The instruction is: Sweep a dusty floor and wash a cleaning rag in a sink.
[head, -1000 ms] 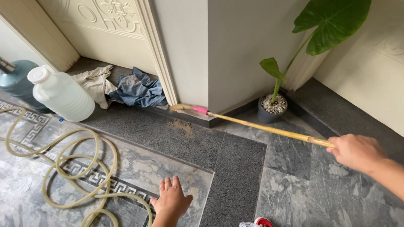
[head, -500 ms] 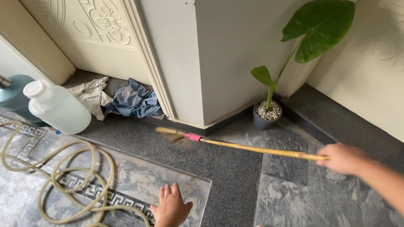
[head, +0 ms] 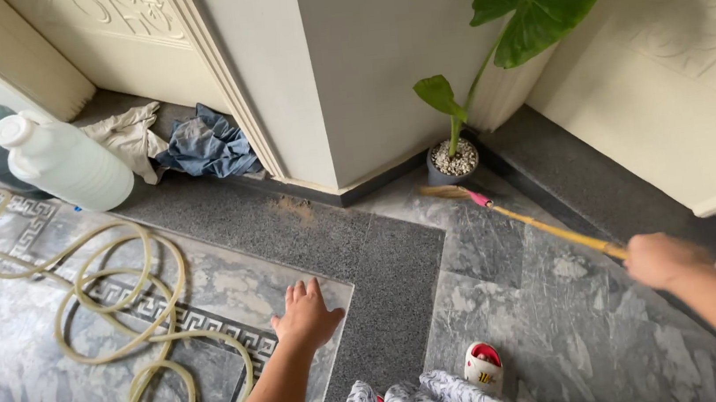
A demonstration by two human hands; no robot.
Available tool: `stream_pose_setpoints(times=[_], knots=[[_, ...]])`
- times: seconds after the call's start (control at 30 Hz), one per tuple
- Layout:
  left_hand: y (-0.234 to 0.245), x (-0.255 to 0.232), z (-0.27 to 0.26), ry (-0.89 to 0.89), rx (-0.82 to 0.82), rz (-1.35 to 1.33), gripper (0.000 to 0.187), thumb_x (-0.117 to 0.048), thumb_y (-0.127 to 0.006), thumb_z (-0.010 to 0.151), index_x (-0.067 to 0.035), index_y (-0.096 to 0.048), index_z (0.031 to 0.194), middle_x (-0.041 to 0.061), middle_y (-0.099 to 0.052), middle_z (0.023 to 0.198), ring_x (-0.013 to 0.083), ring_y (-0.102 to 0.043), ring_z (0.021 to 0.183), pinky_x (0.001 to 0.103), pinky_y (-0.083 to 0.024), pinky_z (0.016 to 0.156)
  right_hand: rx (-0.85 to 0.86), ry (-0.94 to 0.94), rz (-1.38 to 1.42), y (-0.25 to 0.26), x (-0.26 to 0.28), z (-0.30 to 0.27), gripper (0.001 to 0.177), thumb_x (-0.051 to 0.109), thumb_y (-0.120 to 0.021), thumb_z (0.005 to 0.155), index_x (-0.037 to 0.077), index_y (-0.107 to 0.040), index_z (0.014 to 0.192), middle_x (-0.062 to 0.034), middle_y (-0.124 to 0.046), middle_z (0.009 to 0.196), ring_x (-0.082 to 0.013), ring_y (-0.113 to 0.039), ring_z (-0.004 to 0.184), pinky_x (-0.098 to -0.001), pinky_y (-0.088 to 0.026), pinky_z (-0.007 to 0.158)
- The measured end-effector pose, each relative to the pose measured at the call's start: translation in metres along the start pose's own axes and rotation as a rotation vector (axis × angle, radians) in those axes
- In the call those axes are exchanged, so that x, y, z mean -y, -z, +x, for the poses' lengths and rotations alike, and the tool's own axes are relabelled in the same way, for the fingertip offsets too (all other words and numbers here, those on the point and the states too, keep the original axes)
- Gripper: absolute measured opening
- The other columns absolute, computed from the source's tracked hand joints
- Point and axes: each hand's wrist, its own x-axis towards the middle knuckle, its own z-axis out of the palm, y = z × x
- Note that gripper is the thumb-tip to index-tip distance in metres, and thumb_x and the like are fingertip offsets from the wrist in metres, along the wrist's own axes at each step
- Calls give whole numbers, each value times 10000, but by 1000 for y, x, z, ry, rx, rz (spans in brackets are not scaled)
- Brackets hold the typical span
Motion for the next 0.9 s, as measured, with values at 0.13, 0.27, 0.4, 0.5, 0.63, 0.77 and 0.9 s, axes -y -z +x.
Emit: stream_pose_setpoints(times=[0.13,0.27,0.4,0.5,0.63,0.77,0.9], knots=[[0,-37,-4,44,24,-9,915,-495,-710,923,-219,-196,1627,32,-121,1727,221,-81,1603,652,-220,1230,38,174,-79,1,8,16,352,400,-639,955,170,-774,1184,-98,-790,1173,-312,-760,1125,-463,-601,966],[-18,-83,8,89,50,5,923,-495,-718,917,-220,-201,1630,10,-133,1731,202,-92,1608,655,-232,1232,110,206,-65,39,-45,18,353,414,-556,999,185,-769,1164,-86,-801,1131,-296,-760,1112,-476,-590,964],[-28,-139,14,101,48,-48,930,-472,-721,928,-218,-170,1633,21,-96,1732,204,-78,1598,646,-208,1234,-85,306,41,-6,-110,109,376,405,-569,947,214,-709,1239,-114,-794,1082,-331,-754,1068,-485,-585,938],[-29,-169,10,109,93,-52,959,-515,-719,913,-242,-146,1633,-11,-85,1732,183,-69,1603,629,-203,1253,45,256,58,-9,-87,127,337,406,-598,971,167,-795,1105,-144,-819,1043,-335,-787,1019,-477,-599,915],[-32,-189,12,112,45,-75,903,-491,-707,930,-223,-193,1623,16,-116,1729,201,-91,1601,644,-218,1237,72,372,-20,6,-35,122,278,357,-645,936,190,-789,1105,-109,-786,1034,-304,-773,966,-468,-614,866],[-36,-188,8,146,12,-59,935,-503,-723,907,-216,-192,1621,5,-145,1723,199,-112,1598,653,-230,1229,66,369,-61,47,-62,123,299,411,-592,978,206,-777,1092,-89,-808,1014,-293,-795,945,-482,-608,882],[-41,-184,8,227,3,-91,931,-528,-726,906,-220,-209,1616,20,-144,1722,206,-101,1600,657,-218,1229,-57,453,-42,8,-91,174,285,407,-606,961,203,-781,1055,-104,-825,974,-299,-798,939,-466,-616,890]])
